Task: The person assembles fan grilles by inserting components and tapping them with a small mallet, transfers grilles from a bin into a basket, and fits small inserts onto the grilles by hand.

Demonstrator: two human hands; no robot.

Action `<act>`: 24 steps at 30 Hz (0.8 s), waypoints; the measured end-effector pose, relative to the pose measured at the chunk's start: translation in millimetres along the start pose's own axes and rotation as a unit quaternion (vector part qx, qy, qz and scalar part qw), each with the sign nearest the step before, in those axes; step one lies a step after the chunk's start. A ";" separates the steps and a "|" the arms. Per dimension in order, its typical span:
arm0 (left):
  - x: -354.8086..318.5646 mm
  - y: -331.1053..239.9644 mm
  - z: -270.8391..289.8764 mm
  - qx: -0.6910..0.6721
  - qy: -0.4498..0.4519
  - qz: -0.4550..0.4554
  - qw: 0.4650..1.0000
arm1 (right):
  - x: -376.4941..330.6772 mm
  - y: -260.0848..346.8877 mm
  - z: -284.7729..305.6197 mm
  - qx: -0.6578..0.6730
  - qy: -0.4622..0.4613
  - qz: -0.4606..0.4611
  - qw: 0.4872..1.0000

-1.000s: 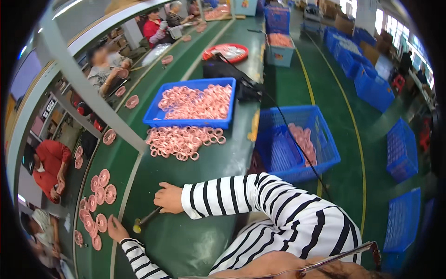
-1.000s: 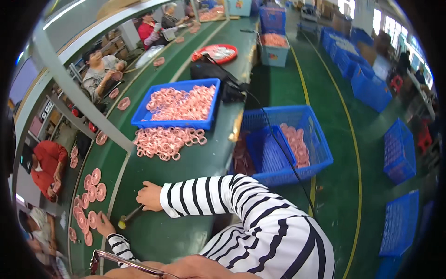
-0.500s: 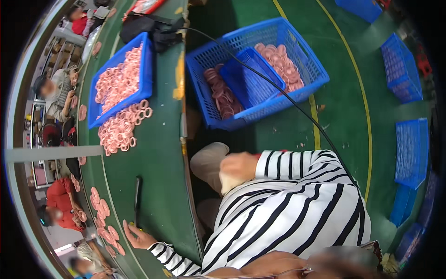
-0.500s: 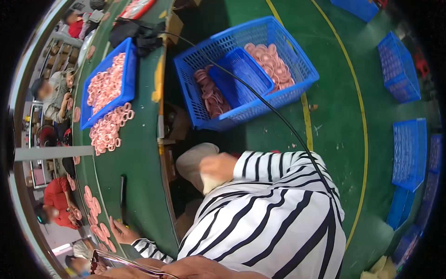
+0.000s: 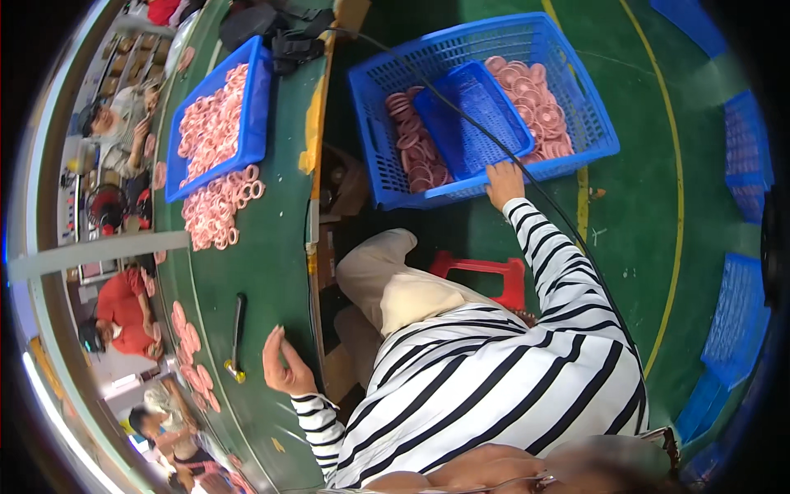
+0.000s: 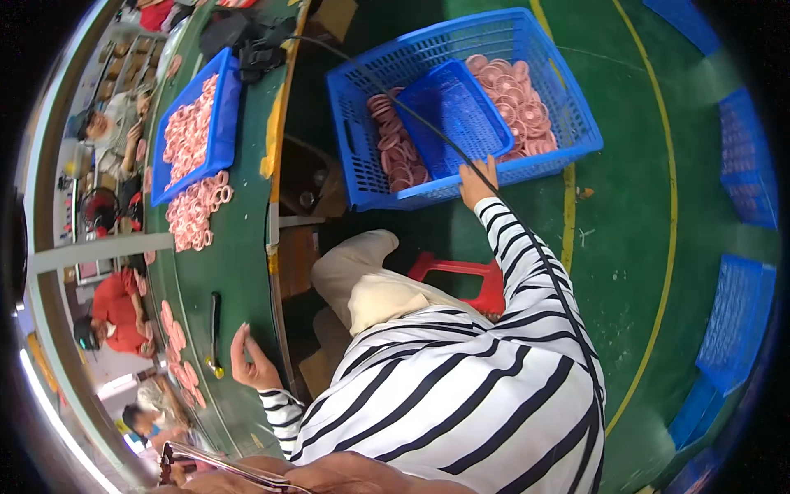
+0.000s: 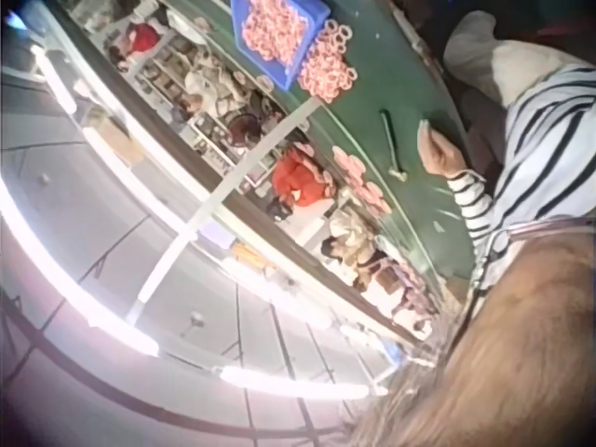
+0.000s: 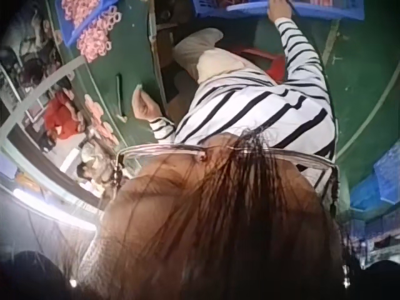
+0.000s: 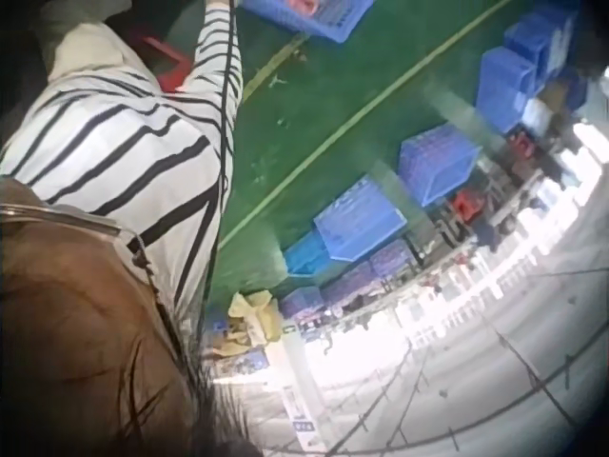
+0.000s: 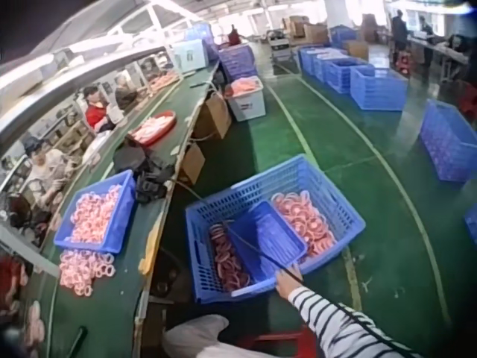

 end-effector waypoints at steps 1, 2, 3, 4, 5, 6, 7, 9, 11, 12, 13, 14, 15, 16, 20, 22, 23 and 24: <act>1.9 -3.3 -1.4 0.023 -0.016 -0.009 1.000 | 4.6 1.6 4.5 -0.001 0.035 0.000 0.999; 1.9 -4.0 -4.2 0.016 -0.027 0.000 0.999 | 4.6 -4.3 -2.5 -0.016 -0.028 0.028 0.999; 1.2 -2.8 -5.9 0.010 -0.040 0.007 0.999 | 6.8 -6.6 -2.6 -0.008 -0.029 0.034 0.999; 0.0 -3.0 -6.3 0.035 -0.049 0.000 0.998 | 5.6 -8.0 -1.6 0.000 -0.032 0.042 0.999; -1.8 -1.8 -6.1 0.043 -0.058 0.002 0.997 | 8.0 -6.6 2.9 0.003 -0.015 0.047 0.999; -3.0 -0.8 -6.0 0.054 -0.062 -0.006 0.997 | 9.6 -7.3 1.2 0.004 -0.008 0.059 0.998; -4.3 0.4 -5.3 0.064 -0.065 -0.015 0.996 | 10.8 -6.6 3.5 -0.004 0.008 0.066 0.998; -0.6 -4.3 -7.2 0.082 -0.057 -0.043 0.994 | 15.5 -7.2 11.7 -0.029 0.041 0.088 0.995; 3.8 -10.4 -8.9 0.104 -0.034 -0.084 0.990 | 25.6 -4.8 23.8 0.038 0.162 0.102 0.981; 6.7 -14.7 -10.2 0.092 -0.017 -0.085 0.992 | 33.4 -9.2 18.0 0.084 0.179 0.108 0.974; 10.7 -18.8 -13.0 0.081 0.001 -0.087 0.993 | 48.4 -12.2 14.0 0.136 0.244 0.097 0.955; 19.2 -27.7 -17.8 0.072 0.015 -0.103 0.992 | 62.6 -15.1 9.9 0.187 0.309 0.082 0.929; 30.9 -36.2 -24.3 0.024 0.032 -0.102 0.994 | 76.3 -17.0 6.5 0.231 0.357 0.041 0.904; 44.7 -44.8 -31.3 -0.024 0.050 -0.100 0.993 | 88.7 -15.2 -1.9 0.229 0.389 0.023 0.892; 137.7 -85.1 -78.3 -0.143 0.179 -0.209 0.951 | 124.8 -15.4 -79.7 0.226 0.483 -0.034 0.845; 176.5 -90.3 -98.4 -0.209 0.233 -0.256 0.915 | 139.8 3.3 -107.6 0.203 0.516 -0.076 0.829; 192.2 -83.7 -102.9 -0.256 0.261 -0.275 0.889 | 148.7 22.5 -121.1 0.235 0.529 -0.117 0.807; 201.0 -71.4 -105.2 -0.301 0.268 -0.244 0.882 | 164.2 55.8 -118.4 0.218 0.524 -0.085 0.819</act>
Point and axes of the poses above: each hand's wrist, its own x-axis towards the middle knuckle, its own z-axis out of the back of the hand, y = z × x, the point moved 1 cm from there along x, towards the middle knuckle, and after that the axes turned 5 degrees about y, right-handed, at the moved point
